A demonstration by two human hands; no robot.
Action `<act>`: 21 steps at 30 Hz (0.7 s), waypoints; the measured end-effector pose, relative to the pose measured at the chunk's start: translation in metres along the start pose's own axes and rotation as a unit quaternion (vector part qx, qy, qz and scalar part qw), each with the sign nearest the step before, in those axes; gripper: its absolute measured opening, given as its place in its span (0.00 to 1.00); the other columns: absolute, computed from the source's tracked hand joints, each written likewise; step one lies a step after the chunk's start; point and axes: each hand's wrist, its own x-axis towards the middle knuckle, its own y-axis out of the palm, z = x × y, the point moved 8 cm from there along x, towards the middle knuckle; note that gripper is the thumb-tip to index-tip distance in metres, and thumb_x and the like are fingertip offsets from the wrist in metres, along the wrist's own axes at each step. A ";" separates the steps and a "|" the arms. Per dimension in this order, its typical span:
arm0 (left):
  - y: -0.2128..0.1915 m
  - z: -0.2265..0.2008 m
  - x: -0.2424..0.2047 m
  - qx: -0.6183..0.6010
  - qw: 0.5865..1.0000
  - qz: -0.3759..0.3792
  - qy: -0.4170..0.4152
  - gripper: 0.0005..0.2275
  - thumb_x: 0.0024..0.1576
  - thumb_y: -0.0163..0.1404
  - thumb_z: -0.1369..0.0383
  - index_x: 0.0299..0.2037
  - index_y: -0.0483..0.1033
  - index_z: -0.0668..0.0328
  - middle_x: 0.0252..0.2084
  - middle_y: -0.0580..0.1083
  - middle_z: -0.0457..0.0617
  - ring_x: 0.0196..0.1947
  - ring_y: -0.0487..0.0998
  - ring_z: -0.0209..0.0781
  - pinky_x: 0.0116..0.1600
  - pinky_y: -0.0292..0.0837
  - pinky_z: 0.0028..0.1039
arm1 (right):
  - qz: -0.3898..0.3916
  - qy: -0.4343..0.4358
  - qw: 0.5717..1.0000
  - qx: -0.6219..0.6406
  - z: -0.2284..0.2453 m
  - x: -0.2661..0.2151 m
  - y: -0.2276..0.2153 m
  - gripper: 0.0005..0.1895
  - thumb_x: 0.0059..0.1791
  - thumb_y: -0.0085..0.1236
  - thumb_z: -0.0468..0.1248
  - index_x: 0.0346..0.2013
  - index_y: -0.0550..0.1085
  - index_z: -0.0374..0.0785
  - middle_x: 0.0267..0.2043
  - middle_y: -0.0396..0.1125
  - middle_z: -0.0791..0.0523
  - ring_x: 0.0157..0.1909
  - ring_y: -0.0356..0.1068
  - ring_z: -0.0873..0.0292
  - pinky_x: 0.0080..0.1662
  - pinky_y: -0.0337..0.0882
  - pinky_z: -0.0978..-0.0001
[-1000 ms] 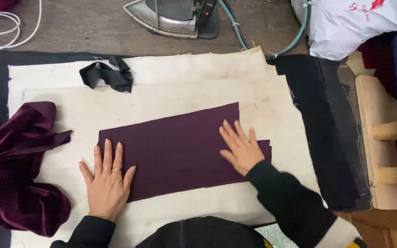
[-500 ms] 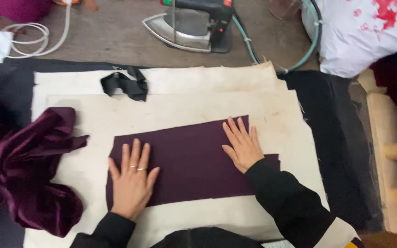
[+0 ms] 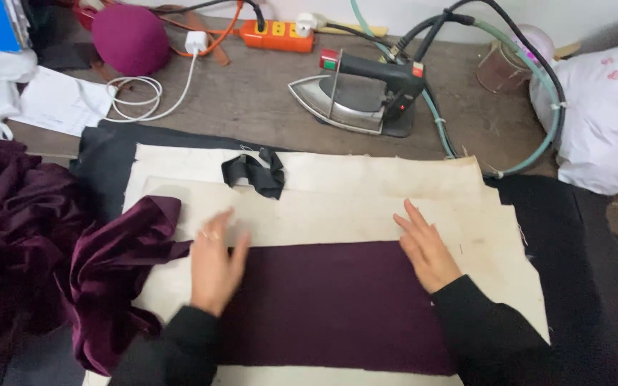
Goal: Arranging and aligning cut fabric pieces on a workspace, then retrieving more pieces from a cabinet.
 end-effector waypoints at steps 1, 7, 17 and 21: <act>0.000 0.008 0.019 0.001 1.000 -0.002 0.000 0.22 0.55 0.52 0.66 0.59 0.66 0.62 0.52 0.70 0.61 0.52 0.73 0.61 0.53 0.66 0.52 | 0.000 -0.002 1.000 0.000 0.016 0.006 -0.010 0.26 0.54 0.26 0.51 0.66 0.57 0.55 0.76 0.34 0.61 0.75 0.32 0.53 0.68 0.33 0.40; 0.039 0.067 0.111 -0.016 0.999 0.001 -0.037 0.41 0.43 0.63 0.69 0.69 0.55 0.48 0.55 0.60 0.66 0.55 0.69 0.69 0.57 0.66 0.52 | -0.092 0.080 0.869 0.479 0.025 0.023 -0.021 0.21 0.55 0.36 0.40 0.48 0.72 0.26 0.50 0.70 0.39 0.52 0.71 0.44 0.58 0.67 0.50; -0.002 -0.171 0.039 -0.388 0.898 0.143 0.148 0.13 0.50 0.46 0.83 0.39 0.80 0.59 0.37 0.77 0.55 0.41 0.79 0.54 0.48 0.73 0.37 | 0.031 0.147 0.638 0.755 0.023 -0.029 0.065 0.32 0.52 0.32 0.58 0.51 0.69 0.35 0.54 0.68 0.42 0.54 0.68 0.39 0.55 0.66 0.38; -0.038 -0.229 -0.010 -0.485 0.830 0.221 0.166 0.13 0.51 0.47 0.81 0.41 0.81 0.56 0.35 0.77 0.50 0.37 0.80 0.42 0.44 0.74 0.28 | 0.059 0.141 0.531 0.833 0.048 -0.057 0.073 0.34 0.52 0.33 0.61 0.48 0.71 0.35 0.52 0.68 0.41 0.57 0.65 0.35 0.57 0.59 0.30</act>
